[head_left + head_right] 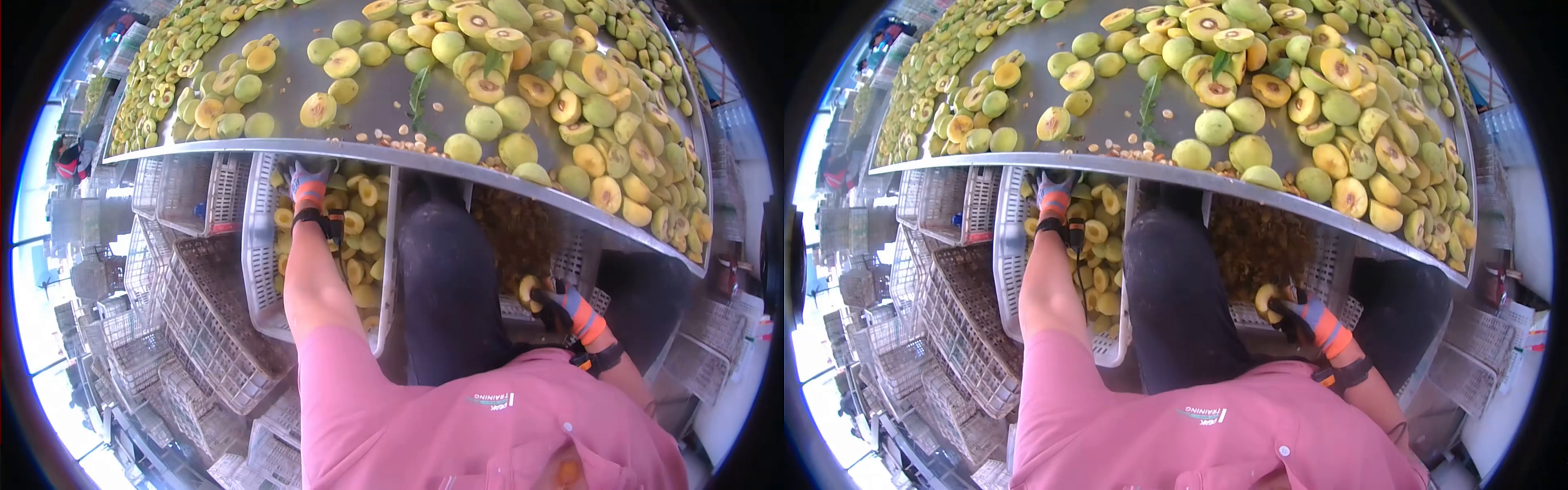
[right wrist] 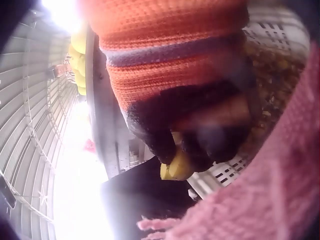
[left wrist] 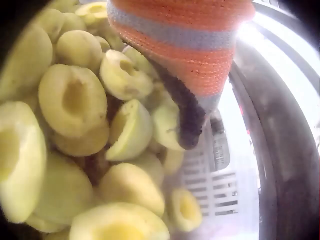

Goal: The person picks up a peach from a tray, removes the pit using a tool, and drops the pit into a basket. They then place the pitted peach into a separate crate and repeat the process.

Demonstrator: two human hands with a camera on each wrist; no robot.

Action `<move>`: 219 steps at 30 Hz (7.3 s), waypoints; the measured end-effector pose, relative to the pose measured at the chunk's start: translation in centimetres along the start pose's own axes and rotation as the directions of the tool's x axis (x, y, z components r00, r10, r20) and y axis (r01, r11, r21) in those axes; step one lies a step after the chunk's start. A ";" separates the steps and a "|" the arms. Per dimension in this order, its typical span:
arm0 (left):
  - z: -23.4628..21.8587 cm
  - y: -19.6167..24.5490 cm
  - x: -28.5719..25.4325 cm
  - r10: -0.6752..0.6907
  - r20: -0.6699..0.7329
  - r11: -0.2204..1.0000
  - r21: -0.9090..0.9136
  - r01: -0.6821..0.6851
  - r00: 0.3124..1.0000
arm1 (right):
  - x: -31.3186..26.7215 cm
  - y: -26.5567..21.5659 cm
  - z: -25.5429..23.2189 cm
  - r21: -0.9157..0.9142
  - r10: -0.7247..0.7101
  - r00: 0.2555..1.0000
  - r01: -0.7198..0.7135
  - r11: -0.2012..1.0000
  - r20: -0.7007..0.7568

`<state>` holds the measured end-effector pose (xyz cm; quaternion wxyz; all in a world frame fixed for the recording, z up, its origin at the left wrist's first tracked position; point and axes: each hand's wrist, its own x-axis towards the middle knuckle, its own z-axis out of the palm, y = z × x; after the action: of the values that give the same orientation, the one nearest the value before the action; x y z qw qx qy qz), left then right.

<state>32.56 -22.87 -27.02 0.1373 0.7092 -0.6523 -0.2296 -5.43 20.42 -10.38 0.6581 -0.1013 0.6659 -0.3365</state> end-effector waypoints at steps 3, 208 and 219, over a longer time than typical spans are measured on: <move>1.6 -2.1 -3.3 0.283 -0.010 0.959 -0.021 -0.284 0.959 | -0.9 -1.6 1.0 -0.024 -0.035 0.999 0.035 0.999 0.040; -14.4 29.2 -27.4 0.676 -0.489 0.729 0.556 -0.400 0.552 | -5.3 -2.8 -6.6 -0.166 -0.677 0.735 0.672 0.721 0.034; 2.5 50.3 -33.0 0.863 0.099 0.464 0.231 -0.855 0.495 | -5.9 -3.3 -8.1 0.141 -0.753 0.621 0.783 0.606 -0.217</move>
<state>-13.56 4.38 0.51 0.1542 0.2997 -0.9409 -0.0343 -13.39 23.89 -4.44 0.4094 -0.2804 0.5585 -0.6647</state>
